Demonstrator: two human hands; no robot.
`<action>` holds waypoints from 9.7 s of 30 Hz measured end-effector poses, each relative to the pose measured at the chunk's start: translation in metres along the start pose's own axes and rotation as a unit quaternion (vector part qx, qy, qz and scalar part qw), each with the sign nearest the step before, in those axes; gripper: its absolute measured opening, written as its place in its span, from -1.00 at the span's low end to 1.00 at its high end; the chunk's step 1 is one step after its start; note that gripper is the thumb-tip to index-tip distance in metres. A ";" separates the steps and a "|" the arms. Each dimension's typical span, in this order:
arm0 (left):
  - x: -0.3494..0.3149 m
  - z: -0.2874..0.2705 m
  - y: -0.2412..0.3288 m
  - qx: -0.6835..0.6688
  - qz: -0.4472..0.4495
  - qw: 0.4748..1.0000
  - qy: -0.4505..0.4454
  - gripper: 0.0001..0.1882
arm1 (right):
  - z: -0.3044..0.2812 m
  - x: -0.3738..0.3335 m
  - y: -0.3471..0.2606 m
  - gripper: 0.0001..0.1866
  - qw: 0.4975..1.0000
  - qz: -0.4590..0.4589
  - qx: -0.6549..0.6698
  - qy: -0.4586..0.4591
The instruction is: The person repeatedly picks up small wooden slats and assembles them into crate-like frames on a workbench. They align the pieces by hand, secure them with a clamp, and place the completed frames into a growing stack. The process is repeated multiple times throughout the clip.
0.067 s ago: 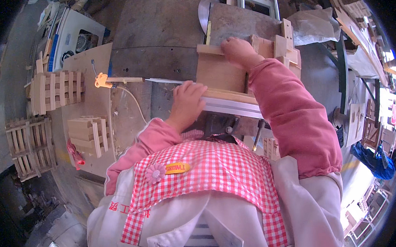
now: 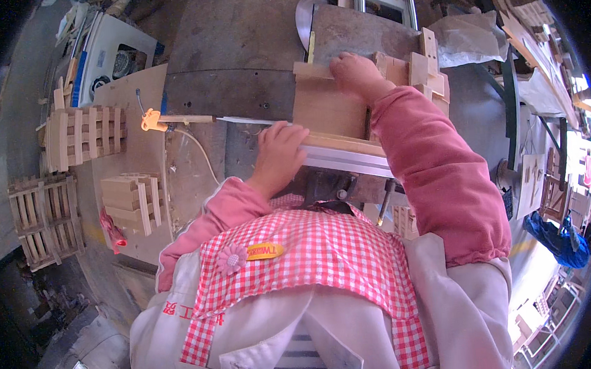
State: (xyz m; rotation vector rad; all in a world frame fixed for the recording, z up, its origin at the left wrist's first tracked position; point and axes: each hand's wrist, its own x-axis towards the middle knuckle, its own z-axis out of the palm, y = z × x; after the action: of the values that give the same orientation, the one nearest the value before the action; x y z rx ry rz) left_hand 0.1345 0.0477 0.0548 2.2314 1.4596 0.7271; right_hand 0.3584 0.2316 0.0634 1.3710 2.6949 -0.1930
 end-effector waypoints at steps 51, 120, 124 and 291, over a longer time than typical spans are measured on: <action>0.127 0.029 -0.068 -0.271 -0.279 0.920 -0.047 -0.52 | 0.010 -0.219 0.066 -0.71 0.815 0.304 0.380 0.314; 0.072 -0.007 -0.048 -0.364 -0.339 0.860 -0.110 -0.54 | -0.046 -0.008 -0.015 -0.52 0.890 0.170 0.321 -0.275; 0.067 -0.001 -0.037 -0.381 -0.355 0.849 -0.090 -0.55 | -0.043 -0.006 -0.011 -0.52 0.895 0.149 0.321 -0.270; 0.178 0.035 -0.011 0.086 0.200 0.974 -0.067 -0.28 | -0.037 0.099 0.044 -0.40 0.947 0.285 0.141 -0.045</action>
State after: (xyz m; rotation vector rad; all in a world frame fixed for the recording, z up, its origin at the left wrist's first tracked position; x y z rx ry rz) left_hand 0.2058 0.2145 0.0588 2.6927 1.0542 0.5658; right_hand 0.3347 0.3426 0.0814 2.0923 2.1378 -0.5799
